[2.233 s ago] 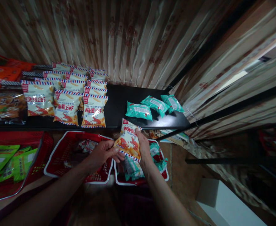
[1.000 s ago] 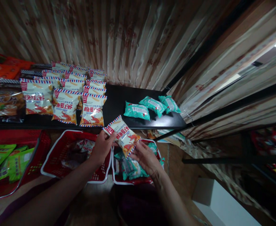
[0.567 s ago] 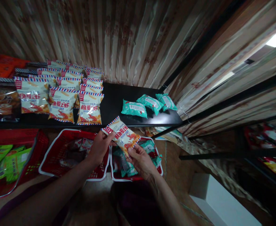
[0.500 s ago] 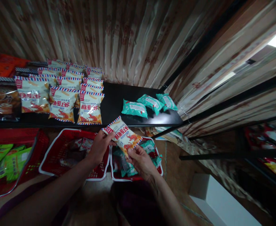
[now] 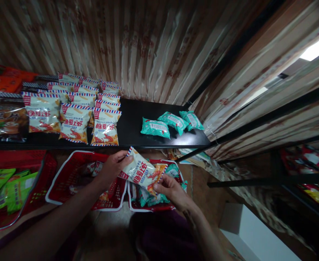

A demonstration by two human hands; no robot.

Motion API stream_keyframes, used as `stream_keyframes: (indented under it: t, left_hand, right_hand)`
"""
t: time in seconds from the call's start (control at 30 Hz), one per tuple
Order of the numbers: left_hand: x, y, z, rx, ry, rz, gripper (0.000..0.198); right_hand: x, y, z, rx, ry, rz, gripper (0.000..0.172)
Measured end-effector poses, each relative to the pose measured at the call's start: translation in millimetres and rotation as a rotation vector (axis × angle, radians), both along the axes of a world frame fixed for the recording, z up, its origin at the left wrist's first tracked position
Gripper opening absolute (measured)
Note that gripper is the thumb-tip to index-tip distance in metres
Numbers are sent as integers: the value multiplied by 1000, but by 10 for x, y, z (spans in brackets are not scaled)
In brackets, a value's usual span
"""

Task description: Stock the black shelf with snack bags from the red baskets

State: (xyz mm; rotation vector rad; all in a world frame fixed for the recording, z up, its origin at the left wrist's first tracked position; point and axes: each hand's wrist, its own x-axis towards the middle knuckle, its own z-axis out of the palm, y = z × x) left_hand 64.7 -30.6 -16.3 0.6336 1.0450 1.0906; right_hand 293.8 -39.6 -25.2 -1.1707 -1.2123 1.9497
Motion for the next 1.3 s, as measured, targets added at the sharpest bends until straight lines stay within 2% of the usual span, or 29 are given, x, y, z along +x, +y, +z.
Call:
stream_keyframes:
  t: [0.07, 0.13, 0.23, 0.3, 0.47, 0.6, 0.8, 0.93, 1.3]
  left_hand:
    - [-21, -3, -37, -2, 0, 37, 34]
    - [-51, -5, -53, 4, 19, 67, 34]
    - [-95, -20, -57, 31, 106, 65, 31]
    - [-115, -36, -53, 45, 163, 51, 29]
    - [-155, -57, 14, 51, 223, 103, 30]
    - [-202, -52, 63, 91, 290, 146, 24]
    - [-246, -85, 29, 169, 481, 269, 21]
    - [-227, -136, 29, 141, 541, 333, 21]
    - [-223, -124, -15, 110, 578, 311, 27]
  right_hand:
    - [-56, -8, 1, 15, 3, -24, 32]
    - [-116, 9, 0, 49, 32, -139, 36]
    - [-185, 69, -22, 125, 19, -350, 30]
    - [-223, 112, -45, 149, -4, -408, 26]
    - [-329, 161, -67, 132, 14, -443, 26]
    - [-395, 175, -51, 158, -5, -418, 27]
    - [-434, 175, -83, 242, -10, -488, 25]
    - [-462, 154, -120, 294, -11, -546, 25]
    - [-494, 186, -185, 278, 6, -579, 25]
